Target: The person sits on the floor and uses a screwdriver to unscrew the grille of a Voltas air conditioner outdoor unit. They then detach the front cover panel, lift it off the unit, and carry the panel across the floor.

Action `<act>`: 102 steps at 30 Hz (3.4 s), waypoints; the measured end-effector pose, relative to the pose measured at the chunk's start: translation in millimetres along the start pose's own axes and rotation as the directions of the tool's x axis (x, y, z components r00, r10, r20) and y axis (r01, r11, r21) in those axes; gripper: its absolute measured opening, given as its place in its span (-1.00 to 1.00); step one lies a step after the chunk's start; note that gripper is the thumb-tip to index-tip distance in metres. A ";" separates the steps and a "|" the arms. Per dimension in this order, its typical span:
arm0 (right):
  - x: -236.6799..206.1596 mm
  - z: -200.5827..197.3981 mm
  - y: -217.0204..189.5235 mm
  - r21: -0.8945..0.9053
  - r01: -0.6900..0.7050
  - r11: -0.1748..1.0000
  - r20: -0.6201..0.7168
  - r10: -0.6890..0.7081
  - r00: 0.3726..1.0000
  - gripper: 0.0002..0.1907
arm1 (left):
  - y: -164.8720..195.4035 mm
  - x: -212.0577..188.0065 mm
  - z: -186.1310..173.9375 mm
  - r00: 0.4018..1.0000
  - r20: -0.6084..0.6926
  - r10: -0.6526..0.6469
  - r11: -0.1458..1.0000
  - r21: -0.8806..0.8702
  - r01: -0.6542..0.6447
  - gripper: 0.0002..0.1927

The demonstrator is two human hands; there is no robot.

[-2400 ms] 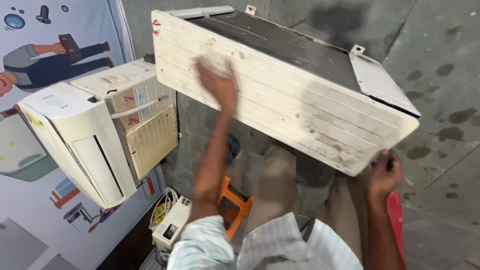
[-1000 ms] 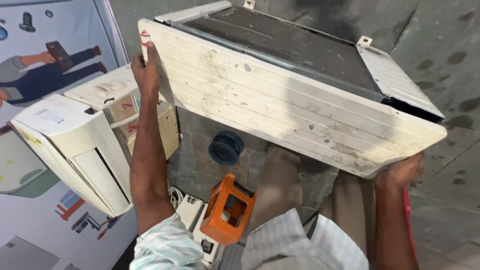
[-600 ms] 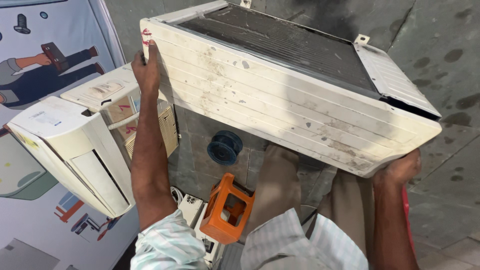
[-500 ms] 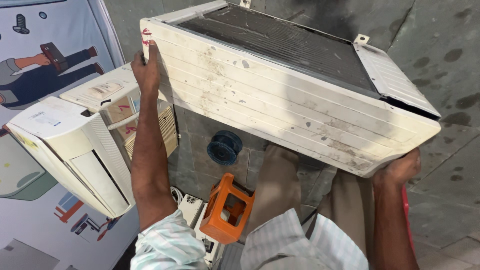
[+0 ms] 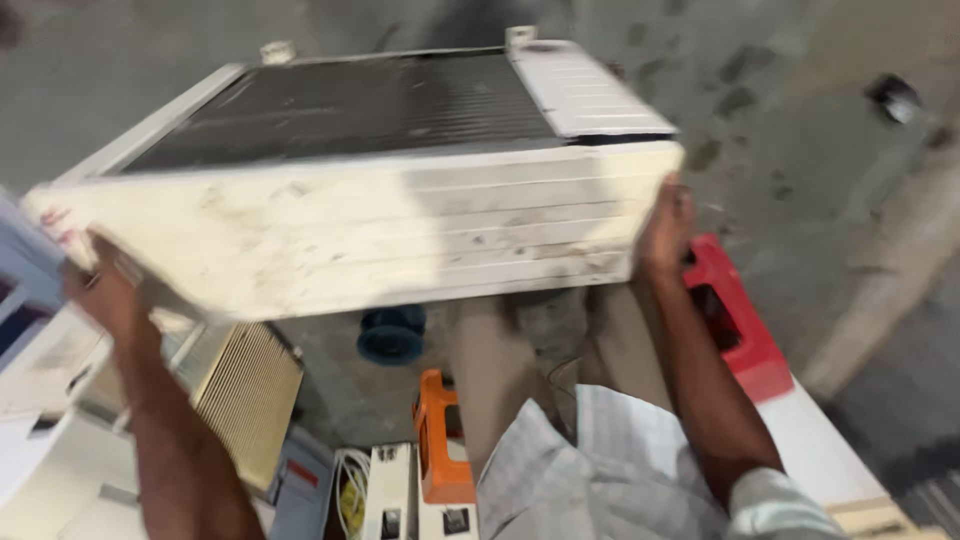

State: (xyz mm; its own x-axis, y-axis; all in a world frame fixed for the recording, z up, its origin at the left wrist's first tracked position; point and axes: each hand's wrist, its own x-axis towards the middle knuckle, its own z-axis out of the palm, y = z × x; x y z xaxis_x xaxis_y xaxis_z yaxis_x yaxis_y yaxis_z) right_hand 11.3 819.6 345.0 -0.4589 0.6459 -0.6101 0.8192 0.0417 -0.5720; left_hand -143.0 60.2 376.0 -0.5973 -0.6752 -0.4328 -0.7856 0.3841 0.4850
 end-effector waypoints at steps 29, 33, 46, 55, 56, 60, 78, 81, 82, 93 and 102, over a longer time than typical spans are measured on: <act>26.7 -34.6 -93.6 0.182 -0.121 0.976 0.100 0.104 0.989 -0.34 | 26.6 -40.8 23.3 0.982 0.150 0.118 0.984 0.118 -0.136 -0.38; 24.3 -30.8 -92.4 0.186 -0.166 0.968 0.156 0.138 0.978 -0.33 | 30.7 -53.3 18.8 0.993 0.078 0.091 0.990 0.100 -0.099 -0.33; 13.2 -1.7 -83.3 0.153 -0.092 0.984 0.090 0.079 0.993 -0.32 | 17.7 -25.4 -26.1 0.973 0.085 0.216 0.971 -0.122 -0.205 -0.56; 23.1 5.1 -75.6 0.059 -0.162 0.985 0.085 0.157 0.984 -0.39 | 30.8 -32.5 -13.9 0.978 0.104 0.181 0.983 -0.011 -0.181 -0.53; 23.9 6.0 -70.4 0.070 -0.160 0.985 0.093 0.154 0.984 -0.40 | 29.7 -32.9 -15.2 0.977 0.120 0.178 0.984 -0.029 -0.176 -0.53; 25.9 13.9 -52.3 0.132 -0.159 0.979 0.108 0.145 0.984 -0.43 | 23.7 -27.5 -19.5 0.985 0.089 0.150 0.987 0.037 -0.154 -0.50; 5.0 30.2 -32.8 0.037 0.176 0.984 -0.112 -0.171 0.979 -0.68 | 52.1 28.7 63.5 0.954 0.068 0.291 0.956 0.011 -0.293 -0.33; 9.4 27.0 -24.0 -0.167 0.153 0.974 -0.166 -0.181 0.969 -0.69 | 50.9 57.8 82.5 0.968 -0.098 0.233 0.959 0.186 -0.212 -0.40; 12.4 26.0 -20.2 -0.243 0.148 0.959 -0.173 -0.194 0.966 -0.68 | 52.3 69.2 84.6 0.957 -0.155 0.246 0.960 0.172 -0.219 -0.45; 40.4 10.2 13.9 -0.182 0.398 0.899 -0.082 -0.417 0.905 -0.54 | 75.2 44.6 77.6 0.899 -0.326 0.290 0.954 0.175 -0.244 -0.70; 29.3 27.3 -0.9 -0.055 0.491 0.869 -0.048 -0.494 0.868 -0.61 | 71.9 43.7 67.7 0.888 -0.231 0.398 0.917 0.135 -0.376 -0.69</act>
State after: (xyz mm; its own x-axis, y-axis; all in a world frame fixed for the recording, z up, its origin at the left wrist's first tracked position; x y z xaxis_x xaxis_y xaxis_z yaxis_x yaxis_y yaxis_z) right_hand -12.3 817.7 312.7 -0.7862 0.5770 -0.2210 0.5056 0.3952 -0.7669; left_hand -236.5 100.9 340.4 -0.8061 -0.5916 -0.0156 -0.5169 0.6910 0.5053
